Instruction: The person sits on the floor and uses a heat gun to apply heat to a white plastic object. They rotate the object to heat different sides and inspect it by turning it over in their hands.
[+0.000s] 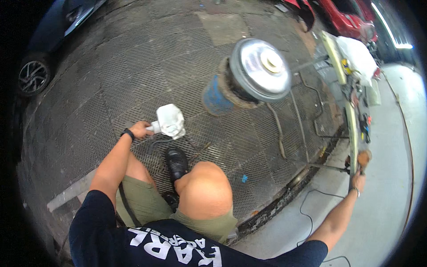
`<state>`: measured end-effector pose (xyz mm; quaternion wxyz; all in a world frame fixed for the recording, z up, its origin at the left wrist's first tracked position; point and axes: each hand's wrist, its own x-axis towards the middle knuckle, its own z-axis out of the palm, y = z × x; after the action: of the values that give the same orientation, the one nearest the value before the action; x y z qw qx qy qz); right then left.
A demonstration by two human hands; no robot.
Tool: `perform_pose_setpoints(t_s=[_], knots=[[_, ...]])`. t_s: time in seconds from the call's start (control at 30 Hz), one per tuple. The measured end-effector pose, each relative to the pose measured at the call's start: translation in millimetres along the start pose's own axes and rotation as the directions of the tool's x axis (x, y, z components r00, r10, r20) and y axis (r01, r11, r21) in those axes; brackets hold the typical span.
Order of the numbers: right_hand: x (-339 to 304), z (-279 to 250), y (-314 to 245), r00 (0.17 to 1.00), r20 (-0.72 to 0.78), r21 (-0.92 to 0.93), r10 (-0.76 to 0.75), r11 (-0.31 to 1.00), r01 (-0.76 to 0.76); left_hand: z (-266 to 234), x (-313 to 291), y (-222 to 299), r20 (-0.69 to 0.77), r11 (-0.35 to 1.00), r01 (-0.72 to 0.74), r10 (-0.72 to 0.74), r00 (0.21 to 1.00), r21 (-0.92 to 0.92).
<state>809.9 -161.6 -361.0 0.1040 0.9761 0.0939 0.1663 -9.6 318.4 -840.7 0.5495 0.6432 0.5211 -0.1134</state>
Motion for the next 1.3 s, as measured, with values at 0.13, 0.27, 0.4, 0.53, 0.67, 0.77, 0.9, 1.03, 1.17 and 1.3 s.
perform_pose_setpoints(t_s=[0.13,0.27,0.4,0.53,0.67,0.77,0.9,1.03,1.17,1.3], knots=[[-53,1,-20,0.964,-0.26,0.027,-0.055,0.998,0.064,8,-1,-43,-0.108,0.976,-0.09,0.113,0.988,0.199],[-173,-25,-20,0.805,-0.531,0.196,-0.266,0.885,0.422,19,-1,-32,-0.031,0.989,-0.101,0.105,0.994,0.108],[-276,-22,-41,0.846,-0.037,0.682,-0.532,0.605,0.411,16,9,-39,-0.045,0.997,-0.069,0.071,0.996,0.047],[-379,29,-121,0.627,0.206,0.889,-0.752,0.412,0.202,9,13,-15,0.011,0.938,-0.163,0.168,0.986,0.307],[-442,103,-169,0.393,0.664,0.703,-0.636,0.352,-0.618,3,7,12,-0.064,0.932,-0.16,0.191,0.98,0.325],[-489,96,-242,0.258,0.706,0.543,-0.66,0.269,-0.796,-4,-7,7,-0.198,0.966,-0.089,0.139,0.97,0.242],[-531,44,-333,0.312,0.668,0.587,-0.676,0.221,-0.778,-9,-16,-18,-0.211,0.997,-0.054,0.042,0.977,-0.055],[-536,24,-370,0.286,0.665,0.613,-0.69,0.285,-0.737,-1,-22,-13,-0.303,0.99,-0.062,0.019,0.953,-0.13],[-501,42,-377,0.03,0.561,0.615,-0.827,0.392,-0.684,3,-29,-16,-0.324,0.993,-0.084,0.053,0.945,-0.082],[-506,59,-390,0.035,0.473,0.695,-0.88,0.348,-0.629,10,-36,-34,-0.296,0.995,-0.082,0.06,0.953,-0.061]])
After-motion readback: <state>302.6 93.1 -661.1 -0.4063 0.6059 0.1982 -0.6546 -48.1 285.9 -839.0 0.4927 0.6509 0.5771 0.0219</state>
